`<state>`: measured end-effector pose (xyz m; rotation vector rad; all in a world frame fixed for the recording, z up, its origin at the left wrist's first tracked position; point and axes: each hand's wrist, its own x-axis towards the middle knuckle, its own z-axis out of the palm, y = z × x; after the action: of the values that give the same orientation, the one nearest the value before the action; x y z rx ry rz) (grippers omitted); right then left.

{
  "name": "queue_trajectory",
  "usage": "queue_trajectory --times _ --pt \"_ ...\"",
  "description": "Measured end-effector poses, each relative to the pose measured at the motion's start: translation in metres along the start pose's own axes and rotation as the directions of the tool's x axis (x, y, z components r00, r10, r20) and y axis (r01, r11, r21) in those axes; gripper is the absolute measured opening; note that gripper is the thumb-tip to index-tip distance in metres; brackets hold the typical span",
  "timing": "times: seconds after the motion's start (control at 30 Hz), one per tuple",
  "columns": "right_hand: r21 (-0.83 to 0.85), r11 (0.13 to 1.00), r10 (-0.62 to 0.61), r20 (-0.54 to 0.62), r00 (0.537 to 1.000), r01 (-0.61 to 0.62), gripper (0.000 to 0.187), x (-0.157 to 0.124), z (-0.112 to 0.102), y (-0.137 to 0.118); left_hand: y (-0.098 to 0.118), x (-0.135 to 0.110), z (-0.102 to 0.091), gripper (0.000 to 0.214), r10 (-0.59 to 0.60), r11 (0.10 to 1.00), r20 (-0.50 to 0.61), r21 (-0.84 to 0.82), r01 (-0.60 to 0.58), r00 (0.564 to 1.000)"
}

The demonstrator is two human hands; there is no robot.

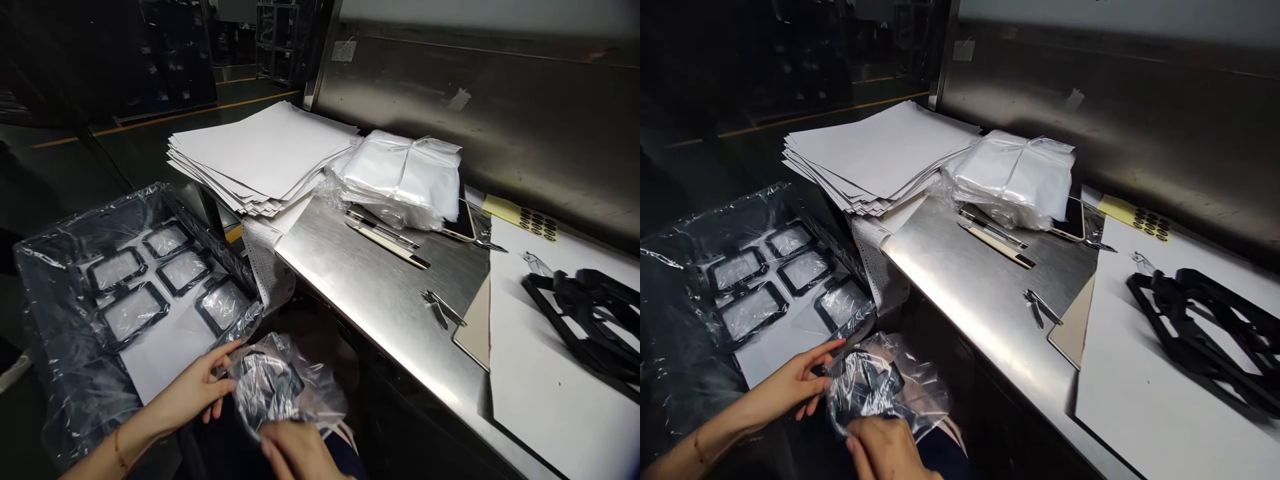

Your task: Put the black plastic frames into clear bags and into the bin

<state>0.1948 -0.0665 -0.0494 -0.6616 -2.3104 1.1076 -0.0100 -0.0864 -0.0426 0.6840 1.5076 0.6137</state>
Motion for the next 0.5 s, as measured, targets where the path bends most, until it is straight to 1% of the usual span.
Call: queue_trajectory --times 0.03,0.07,0.1,0.13,0.17,0.2,0.27,0.3,0.37,0.4,0.47,0.5 --pt "0.015 0.999 0.03 0.005 1.0 -0.03 0.027 0.011 0.003 -0.005 0.001 0.004 0.001 0.069 -0.001 1.0 0.005 -0.011 0.001 1.0" --pt "0.035 0.998 0.05 0.019 0.999 -0.051 0.025 0.021 0.004 -0.008 0.002 0.008 0.002 0.068 -0.003 1.0 0.008 -0.024 0.003 1.0" --pt "0.058 0.997 0.055 0.048 0.997 -0.058 0.025 0.029 0.006 -0.011 0.002 0.011 0.003 0.06 -0.008 0.999 0.014 -0.037 0.008 1.0" --pt "0.079 0.996 0.045 0.09 0.995 -0.052 0.024 0.035 0.006 -0.012 0.002 0.014 0.004 0.048 -0.017 0.999 0.022 -0.049 0.018 1.0" --pt "0.09 0.995 0.033 0.138 0.99 -0.045 0.023 0.037 0.007 -0.012 0.001 0.015 0.004 0.038 -0.03 0.998 0.032 -0.058 0.031 0.999" --pt "0.088 0.995 0.028 0.173 0.984 -0.044 0.022 0.035 0.007 -0.01 0.0 0.016 0.004 0.035 -0.05 0.997 0.042 -0.064 0.052 0.998" --pt "0.036 0.997 0.062 0.197 0.978 -0.071 0.024 0.023 0.004 -0.001 -0.002 0.016 0.003 0.035 -0.103 0.992 0.06 -0.063 0.107 0.993" --pt "-0.014 0.995 0.102 0.182 0.978 -0.101 0.023 0.014 0.001 0.005 -0.003 0.015 0.002 0.033 -0.125 0.99 0.063 -0.06 0.129 0.99" --pt "-0.122 0.976 0.196 0.112 0.974 -0.183 0.021 -0.007 -0.005 0.018 -0.005 0.014 0.0 0.03 -0.146 0.988 0.054 -0.051 0.149 0.988" --pt "-0.161 0.961 0.237 0.075 0.968 -0.223 0.023 -0.016 -0.008 0.024 -0.006 0.014 -0.001 0.03 -0.145 0.988 0.049 -0.045 0.147 0.988" --pt "-0.175 0.948 0.278 0.05 0.959 -0.266 0.025 -0.031 -0.01 0.03 -0.008 0.016 -0.001 0.03 -0.139 0.989 0.042 -0.039 0.14 0.989" --pt "-0.145 0.956 0.268 0.077 0.96 -0.256 0.022 -0.035 -0.009 0.03 -0.009 0.017 -0.001 0.028 -0.145 0.989 0.039 -0.038 0.146 0.989"
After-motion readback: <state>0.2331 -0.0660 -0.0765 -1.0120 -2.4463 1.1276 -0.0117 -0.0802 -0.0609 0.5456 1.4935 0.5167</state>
